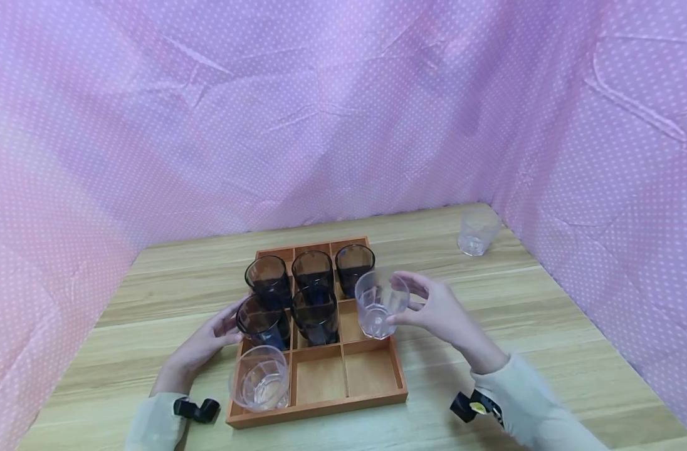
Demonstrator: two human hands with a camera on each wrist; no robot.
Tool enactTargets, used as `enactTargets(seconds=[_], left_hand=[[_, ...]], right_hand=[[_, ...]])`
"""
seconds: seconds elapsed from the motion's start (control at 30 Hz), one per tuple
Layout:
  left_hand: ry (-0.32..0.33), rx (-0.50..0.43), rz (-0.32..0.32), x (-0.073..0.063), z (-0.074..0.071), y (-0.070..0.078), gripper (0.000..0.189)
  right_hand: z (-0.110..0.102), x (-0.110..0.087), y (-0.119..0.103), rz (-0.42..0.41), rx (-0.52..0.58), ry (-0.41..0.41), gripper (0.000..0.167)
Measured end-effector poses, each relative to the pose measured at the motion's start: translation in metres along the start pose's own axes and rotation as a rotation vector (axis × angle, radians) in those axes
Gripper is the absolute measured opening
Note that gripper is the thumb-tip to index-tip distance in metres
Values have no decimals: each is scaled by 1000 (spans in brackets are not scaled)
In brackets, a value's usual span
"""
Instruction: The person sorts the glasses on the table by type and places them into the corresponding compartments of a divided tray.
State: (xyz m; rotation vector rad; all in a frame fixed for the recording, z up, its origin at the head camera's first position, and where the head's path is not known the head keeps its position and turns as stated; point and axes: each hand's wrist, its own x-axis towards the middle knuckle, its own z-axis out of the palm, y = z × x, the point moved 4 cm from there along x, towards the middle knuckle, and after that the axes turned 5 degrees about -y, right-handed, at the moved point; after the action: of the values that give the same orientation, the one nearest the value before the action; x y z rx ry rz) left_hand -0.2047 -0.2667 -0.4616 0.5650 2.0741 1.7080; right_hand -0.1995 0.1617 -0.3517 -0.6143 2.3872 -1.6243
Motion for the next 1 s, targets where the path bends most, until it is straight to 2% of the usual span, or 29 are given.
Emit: enactTargets(seconds=[0.13,0.37,0.7,1.0], left_hand=[[3,9,1,0,0,1,77],[9,11,-5,0,0,0,77],[-5,-9,0,1,0,-1,78],[1,-15,-7,0,-1,-1,79]], right_hand=[[10,-4,-2,-5,11,-31,75],[27,-8,-5,-8,113,-118,80],[48,-14,-7,-22,129,-192,79],[65,-15,-10,-12,93,-207,79]])
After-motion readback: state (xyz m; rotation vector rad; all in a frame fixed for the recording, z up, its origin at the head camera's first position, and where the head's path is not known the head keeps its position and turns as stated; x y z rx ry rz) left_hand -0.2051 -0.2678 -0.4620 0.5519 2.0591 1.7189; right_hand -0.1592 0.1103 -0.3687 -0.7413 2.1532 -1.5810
